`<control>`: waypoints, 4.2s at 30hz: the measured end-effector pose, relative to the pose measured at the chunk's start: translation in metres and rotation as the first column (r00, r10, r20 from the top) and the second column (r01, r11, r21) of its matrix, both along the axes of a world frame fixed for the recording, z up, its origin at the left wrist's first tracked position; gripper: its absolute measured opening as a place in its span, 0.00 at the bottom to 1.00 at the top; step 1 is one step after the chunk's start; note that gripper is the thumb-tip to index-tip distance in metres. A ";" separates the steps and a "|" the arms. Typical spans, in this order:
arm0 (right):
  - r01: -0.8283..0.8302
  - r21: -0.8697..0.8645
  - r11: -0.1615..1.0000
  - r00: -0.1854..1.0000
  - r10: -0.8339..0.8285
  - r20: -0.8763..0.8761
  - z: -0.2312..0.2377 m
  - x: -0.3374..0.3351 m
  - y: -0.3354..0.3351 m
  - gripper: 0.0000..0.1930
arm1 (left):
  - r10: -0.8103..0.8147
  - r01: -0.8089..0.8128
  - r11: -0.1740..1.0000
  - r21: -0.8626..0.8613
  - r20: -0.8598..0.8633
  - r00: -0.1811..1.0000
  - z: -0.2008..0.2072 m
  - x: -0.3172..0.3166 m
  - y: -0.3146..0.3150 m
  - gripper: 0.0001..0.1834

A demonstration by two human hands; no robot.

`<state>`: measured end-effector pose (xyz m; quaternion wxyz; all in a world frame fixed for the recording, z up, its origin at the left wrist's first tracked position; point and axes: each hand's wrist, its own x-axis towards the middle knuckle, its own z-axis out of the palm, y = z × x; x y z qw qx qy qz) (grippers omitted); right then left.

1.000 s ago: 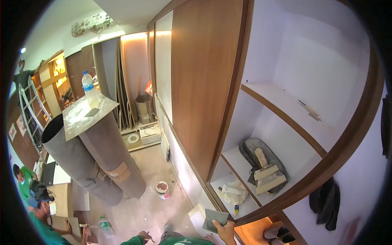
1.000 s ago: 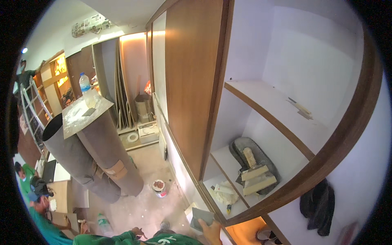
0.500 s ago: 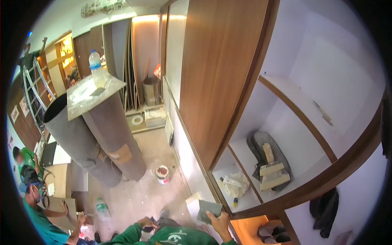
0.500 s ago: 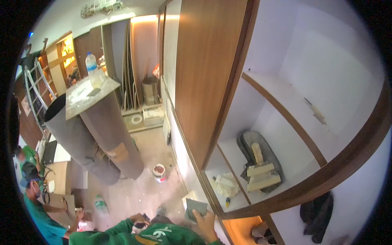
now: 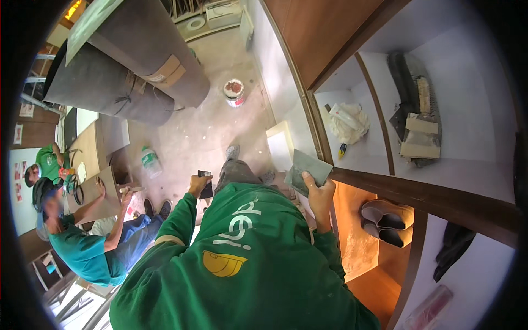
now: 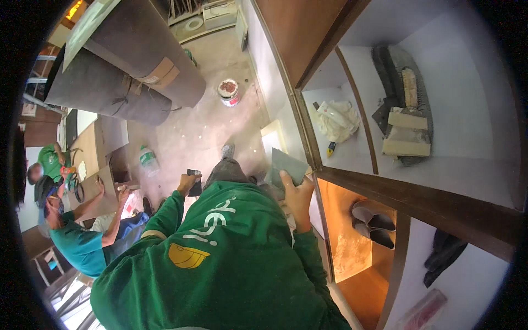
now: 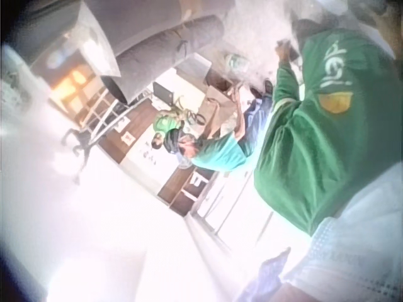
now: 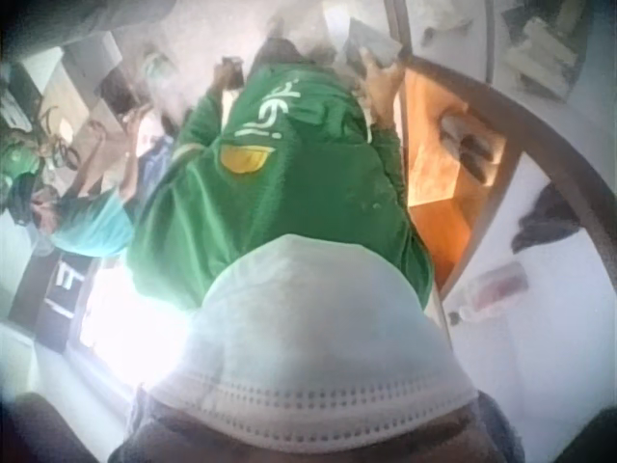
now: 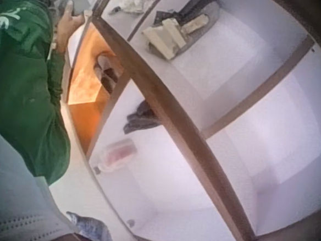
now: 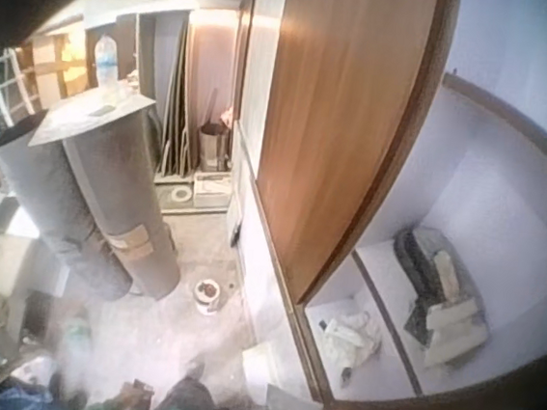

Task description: The person uses a putty knife to apply a reddish-brown substance to a wooden cabinet frame and a large cylindrical column. They scoop the material from a bucket and spread it onto the surfaces, working in a room with other construction workers.

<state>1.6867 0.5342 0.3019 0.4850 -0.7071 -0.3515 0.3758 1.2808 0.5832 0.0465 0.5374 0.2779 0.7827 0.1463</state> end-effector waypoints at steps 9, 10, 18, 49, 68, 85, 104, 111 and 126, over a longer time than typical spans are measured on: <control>-0.001 0.005 1.000 1.000 0.001 -0.002 -0.008 0.002 0.001 0.14 | -0.048 0.048 0.996 -0.082 0.006 0.999 0.009 -0.020 -0.006 0.17; -0.016 -0.002 1.000 1.000 0.016 0.012 -0.011 0.003 0.003 0.14 | -0.062 0.059 0.994 -0.087 -0.022 0.998 0.019 -0.016 -0.002 0.18; -0.033 0.048 0.998 0.998 0.030 0.047 -0.013 -0.007 0.022 0.14 | -0.112 0.115 0.988 -0.098 0.036 0.993 0.034 -0.013 0.006 0.32; -0.153 0.043 0.987 0.988 0.152 0.022 0.020 -0.258 0.255 0.14 | -0.130 0.042 0.227 0.973 -0.013 0.991 0.536 -0.209 0.406 0.18; 0.031 0.047 0.998 0.997 -0.028 -0.067 0.004 -0.280 0.262 0.16 | -0.703 0.800 0.241 0.549 -0.470 0.534 -0.048 -0.259 0.232 0.17; 0.102 0.012 0.995 0.947 -0.094 -0.307 -0.017 -0.285 0.256 0.20 | -0.093 0.077 0.995 0.057 0.404 0.910 0.155 -0.265 0.260 0.20; 0.232 0.136 0.963 0.914 -0.168 -0.370 -0.012 -0.277 0.250 0.18 | -0.468 0.372 0.879 0.297 0.680 0.564 0.250 -0.033 0.314 0.08; 0.167 0.118 0.979 0.969 -0.141 -0.201 0.005 -0.277 0.250 0.21 | -0.438 0.349 0.894 0.281 0.718 0.541 0.242 -0.029 0.317 0.01; 0.433 -0.068 0.899 0.826 -0.426 -0.368 -0.022 -0.227 0.246 0.31 | -0.235 0.019 0.964 0.265 0.818 0.525 0.273 -0.057 0.361 0.18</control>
